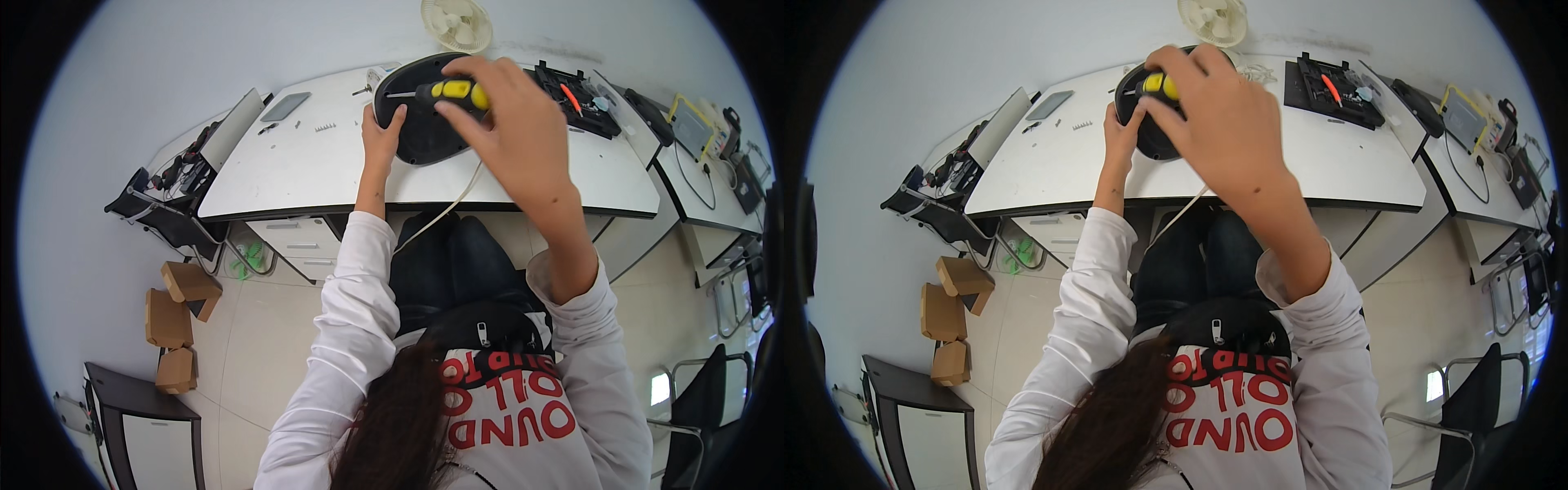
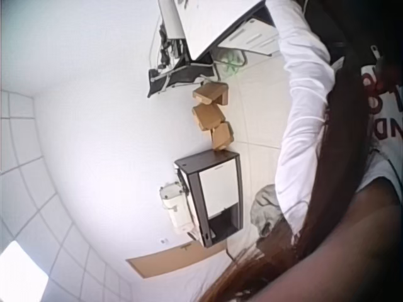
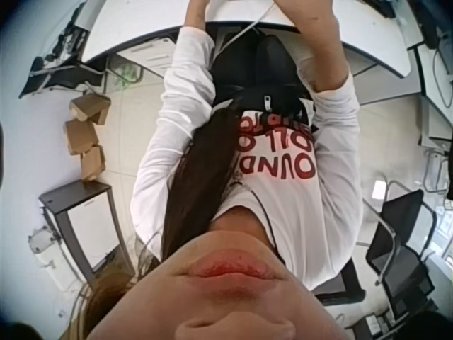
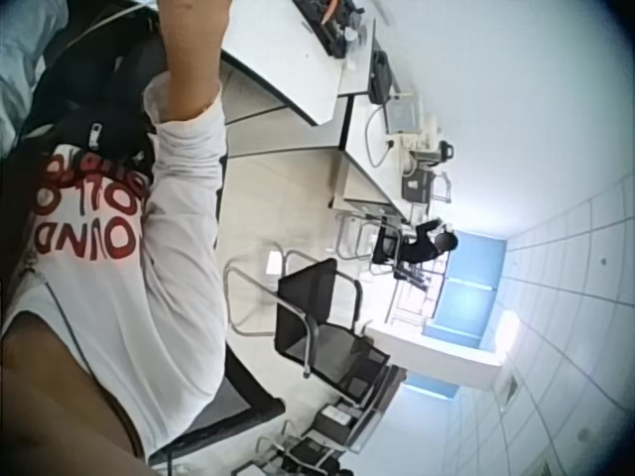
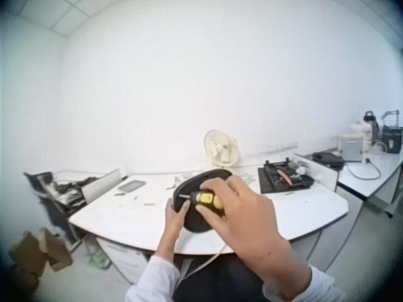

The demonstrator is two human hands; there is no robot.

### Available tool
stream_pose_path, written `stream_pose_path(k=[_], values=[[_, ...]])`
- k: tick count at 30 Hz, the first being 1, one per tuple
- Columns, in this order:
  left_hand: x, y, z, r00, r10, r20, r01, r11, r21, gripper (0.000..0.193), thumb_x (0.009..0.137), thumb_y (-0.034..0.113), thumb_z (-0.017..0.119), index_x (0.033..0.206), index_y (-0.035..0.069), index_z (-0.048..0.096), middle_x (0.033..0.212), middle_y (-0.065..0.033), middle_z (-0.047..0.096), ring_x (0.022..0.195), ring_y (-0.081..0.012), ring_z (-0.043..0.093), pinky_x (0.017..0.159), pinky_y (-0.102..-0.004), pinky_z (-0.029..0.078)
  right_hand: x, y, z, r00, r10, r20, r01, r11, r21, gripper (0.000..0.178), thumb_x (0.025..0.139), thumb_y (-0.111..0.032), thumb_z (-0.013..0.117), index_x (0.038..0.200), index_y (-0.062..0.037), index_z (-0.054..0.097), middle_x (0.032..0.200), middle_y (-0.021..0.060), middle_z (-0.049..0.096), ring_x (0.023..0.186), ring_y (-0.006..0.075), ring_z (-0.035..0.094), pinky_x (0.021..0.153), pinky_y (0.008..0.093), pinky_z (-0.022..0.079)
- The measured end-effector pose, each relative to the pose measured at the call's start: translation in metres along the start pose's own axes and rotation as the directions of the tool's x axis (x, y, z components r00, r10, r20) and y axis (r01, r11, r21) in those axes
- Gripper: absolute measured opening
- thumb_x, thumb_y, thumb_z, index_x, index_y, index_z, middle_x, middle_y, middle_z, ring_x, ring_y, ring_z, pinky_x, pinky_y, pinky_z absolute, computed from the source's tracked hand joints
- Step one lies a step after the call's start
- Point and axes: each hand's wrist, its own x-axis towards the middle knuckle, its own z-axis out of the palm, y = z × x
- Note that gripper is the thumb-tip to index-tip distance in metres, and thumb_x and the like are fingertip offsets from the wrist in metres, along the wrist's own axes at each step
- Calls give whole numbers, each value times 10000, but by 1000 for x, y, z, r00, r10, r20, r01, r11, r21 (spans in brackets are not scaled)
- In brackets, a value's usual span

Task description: The person uses a screwdriver to fasten screws into the underside of a black electronic device on a white desk. They repeatedly pick up screws, align them, and tighten them into place while adjusting the device's position.

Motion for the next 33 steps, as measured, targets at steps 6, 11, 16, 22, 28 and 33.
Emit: stream_pose_path(k=[6, 11, 16, 22, 28, 33], values=[[-1, 7, 4, 1000, -17, -2, 17, 1000, 17, 485, 788, 324, 725, 1083, -7, 527, 1013, -119, 606, 934, -198, 561, 838, -306, 440, 19, 23, -52, 967, 149, -207, -98, 966, 240, 343, 834, -253, 674, 1116, -90, 564, 887, 46, 604, 777, 132, 600, 639, 216, 470], [-3, -8, 4, 989, 41, -141, -64, 986, -157, 686, 778, 235, 747, 1312, 16, 375, 1136, -138, 532, 1053, -210, 514, 912, -298, 407, 28, 103, -71, 844, 492, -213, -174, 627, 759, 274, 908, -228, 553, 1077, -17, 510, 847, 69, 589, 827, 188, 627, 736, 296, 508], [6, 4, -3, 988, 92, -125, -111, 982, -150, 592, 786, 146, 736, 1290, 58, 439, 1038, -88, 574, 983, -174, 543, 881, -274, 421, 11, 178, -27, 791, 504, 347, -607, 579, 544, 477, 762, -338, 724, 1085, -17, 580, 830, 35, 599, 706, 84, 568, 516, 212, 440], [16, 9, -18, 997, 12, -78, -30, 972, -234, 598, 805, 114, 712, 1315, 39, 408, 1145, -144, 583, 1055, -208, 565, 930, -310, 441, -30, 189, 73, 593, 500, 631, -729, 665, 159, 506, 721, -366, 754, 1015, 6, 577, 805, 68, 612, 612, 123, 598, 474, 251, 454], [25, 22, -33, 1000, 3, -10, -5, 982, -191, 527, 857, 147, 641, 1316, 33, 409, 1246, -118, 518, 1134, -224, 513, 971, -348, 419, -23, 176, 105, 589, 393, 706, -694, 694, 193, 510, 767, -306, 717, 1078, 34, 500, 781, 148, 657, 576, 189, 646, 529, 286, 501], [32, 21, -38, 999, -20, 48, 27, 988, -152, 535, 884, 172, 594, 1356, 53, 371, 1311, -116, 473, 1187, -235, 476, 1007, -374, 384, -30, 196, 130, 654, 383, 652, -687, 661, 301, 430, 791, -199, 674, 1096, 24, 468, 737, 123, 660, 605, 183, 635, 570, 309, 487]])
